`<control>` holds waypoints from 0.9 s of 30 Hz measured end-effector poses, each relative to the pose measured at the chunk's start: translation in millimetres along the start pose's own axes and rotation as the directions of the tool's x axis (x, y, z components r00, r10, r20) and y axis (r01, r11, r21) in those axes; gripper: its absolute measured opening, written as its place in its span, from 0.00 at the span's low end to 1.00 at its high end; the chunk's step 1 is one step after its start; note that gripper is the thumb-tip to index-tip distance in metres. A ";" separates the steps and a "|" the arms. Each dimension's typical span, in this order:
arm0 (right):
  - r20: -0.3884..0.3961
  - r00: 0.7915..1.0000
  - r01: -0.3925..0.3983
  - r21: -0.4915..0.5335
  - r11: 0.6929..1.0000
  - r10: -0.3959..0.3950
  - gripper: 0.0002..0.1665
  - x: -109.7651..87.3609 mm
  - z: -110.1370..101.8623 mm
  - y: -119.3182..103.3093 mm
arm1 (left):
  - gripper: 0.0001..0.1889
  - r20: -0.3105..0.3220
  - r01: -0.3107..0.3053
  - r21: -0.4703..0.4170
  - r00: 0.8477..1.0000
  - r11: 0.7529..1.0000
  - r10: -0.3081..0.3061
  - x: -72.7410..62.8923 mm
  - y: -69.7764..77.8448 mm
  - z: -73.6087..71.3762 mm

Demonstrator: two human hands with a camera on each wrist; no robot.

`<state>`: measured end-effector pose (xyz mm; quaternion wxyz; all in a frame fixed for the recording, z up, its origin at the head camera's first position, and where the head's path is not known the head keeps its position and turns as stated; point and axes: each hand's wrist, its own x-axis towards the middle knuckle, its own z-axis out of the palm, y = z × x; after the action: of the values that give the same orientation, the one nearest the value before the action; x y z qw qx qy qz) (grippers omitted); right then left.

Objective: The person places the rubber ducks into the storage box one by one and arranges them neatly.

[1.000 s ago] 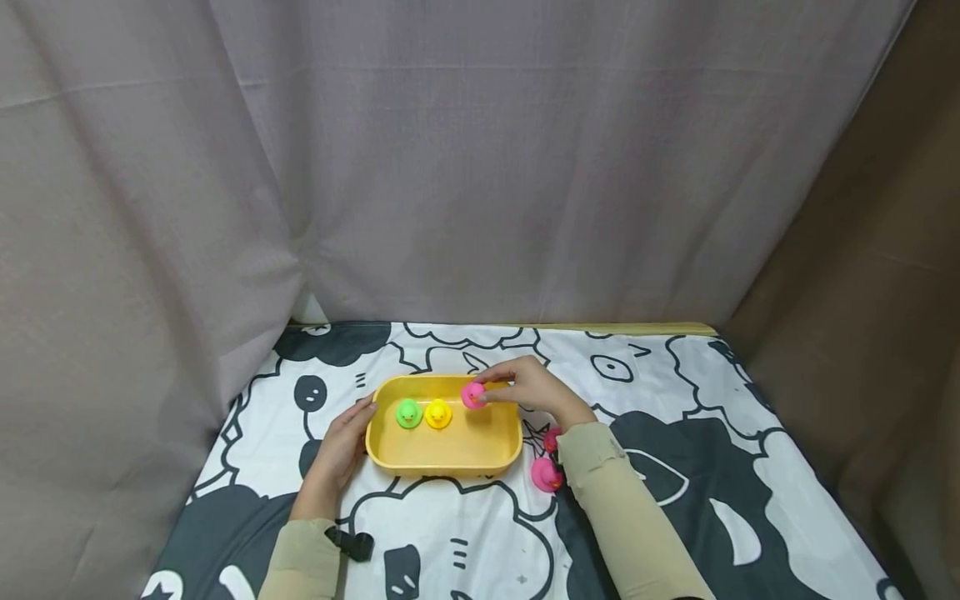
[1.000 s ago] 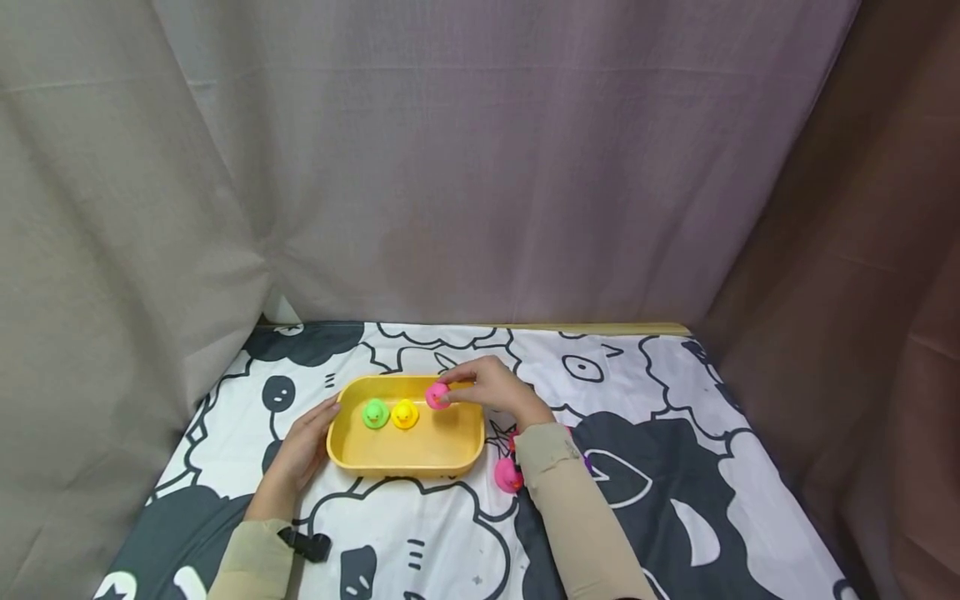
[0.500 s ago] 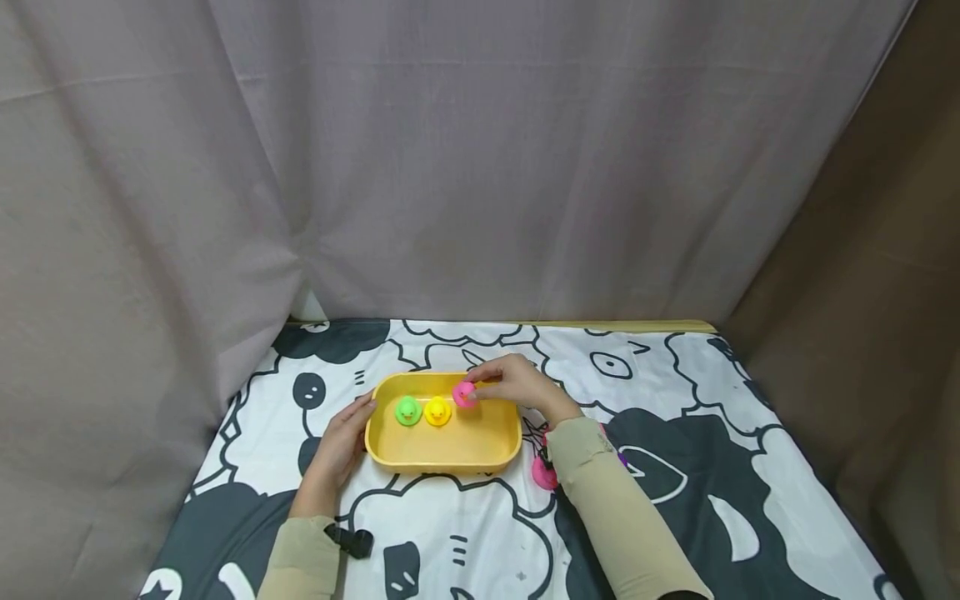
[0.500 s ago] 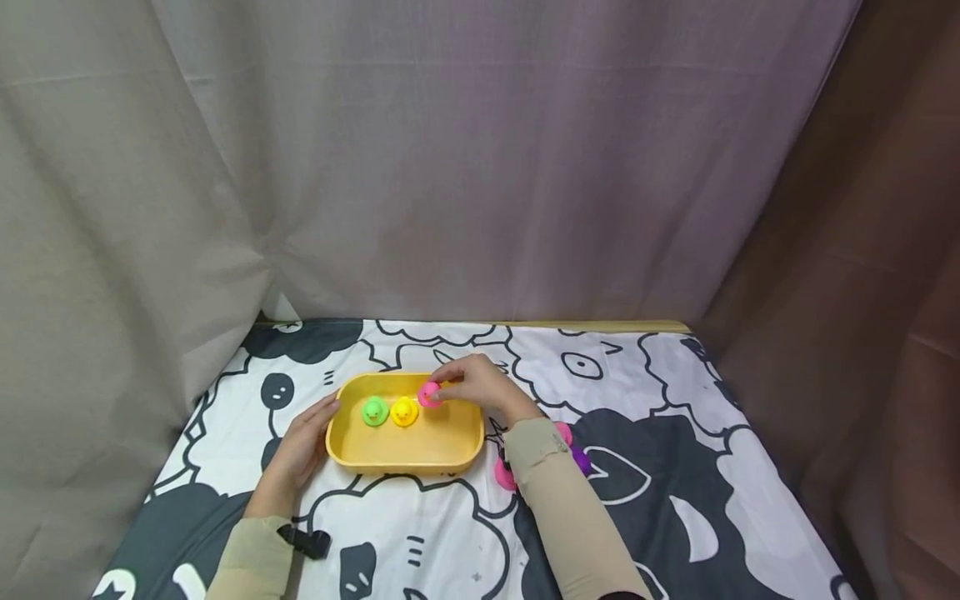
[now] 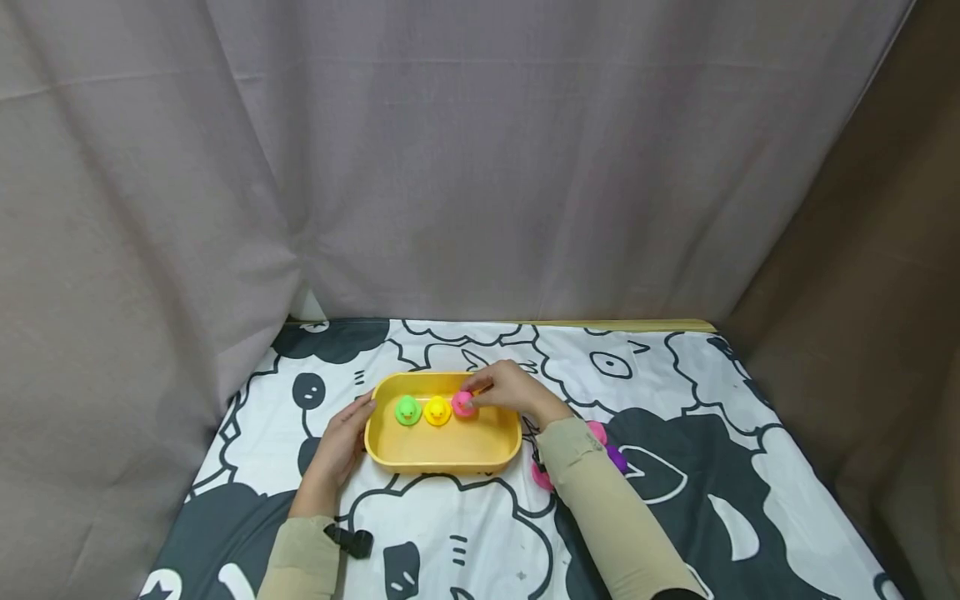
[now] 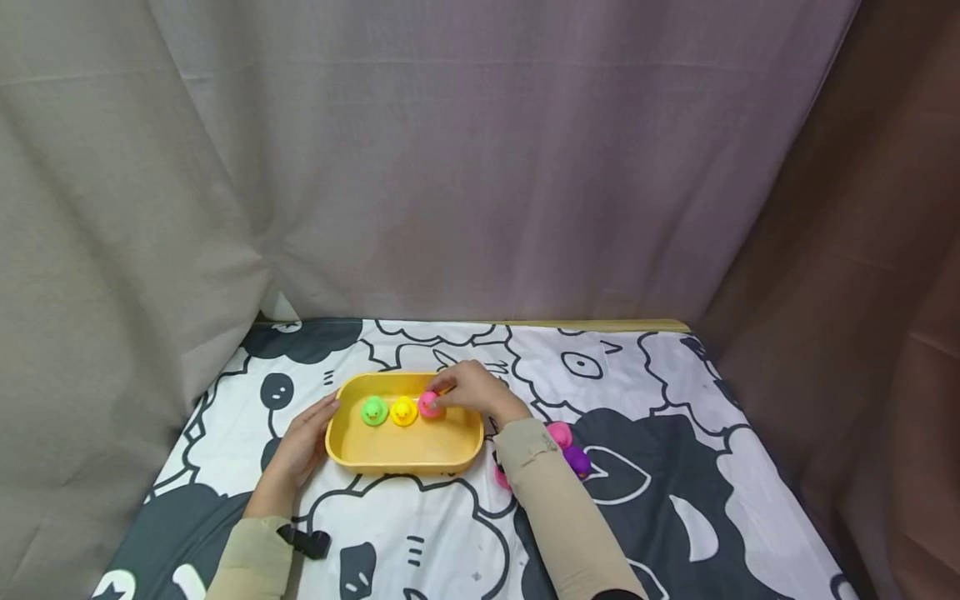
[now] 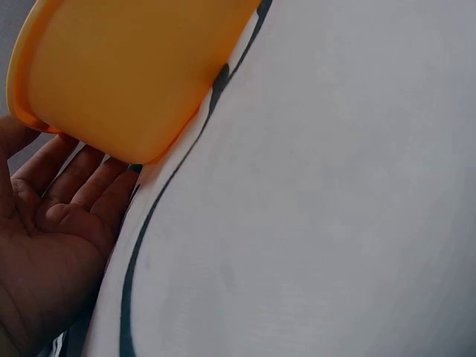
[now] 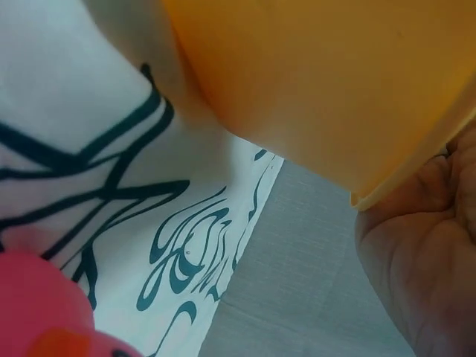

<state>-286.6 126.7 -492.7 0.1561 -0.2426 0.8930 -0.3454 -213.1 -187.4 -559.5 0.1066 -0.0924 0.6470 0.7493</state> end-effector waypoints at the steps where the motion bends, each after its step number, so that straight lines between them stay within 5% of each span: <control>1: 0.004 1.000 0.005 -0.017 1.000 -0.005 0.15 0.0 -0.2 -1.0 | 0.25 0.002 0.000 0.004 1.000 1.000 0.000 -0.1 -0.1 0.1; 12: 0.039 0.999 0.026 -0.120 0.992 -0.021 0.15 -2.0 4.1 -6.3 | 0.25 0.006 0.000 -0.009 1.000 1.000 0.000 -1.4 0.6 0.6; 27: 0.026 0.999 0.038 0.094 0.995 -0.041 0.19 -3.0 -1.3 7.2 | 0.26 0.002 -0.002 -0.013 1.000 1.000 0.002 -1.2 -1.0 -0.2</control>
<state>-287.0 133.6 -496.4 0.1731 -0.2573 0.8686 -0.3865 -211.7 -187.5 -560.2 0.1059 -0.0918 0.6423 0.7536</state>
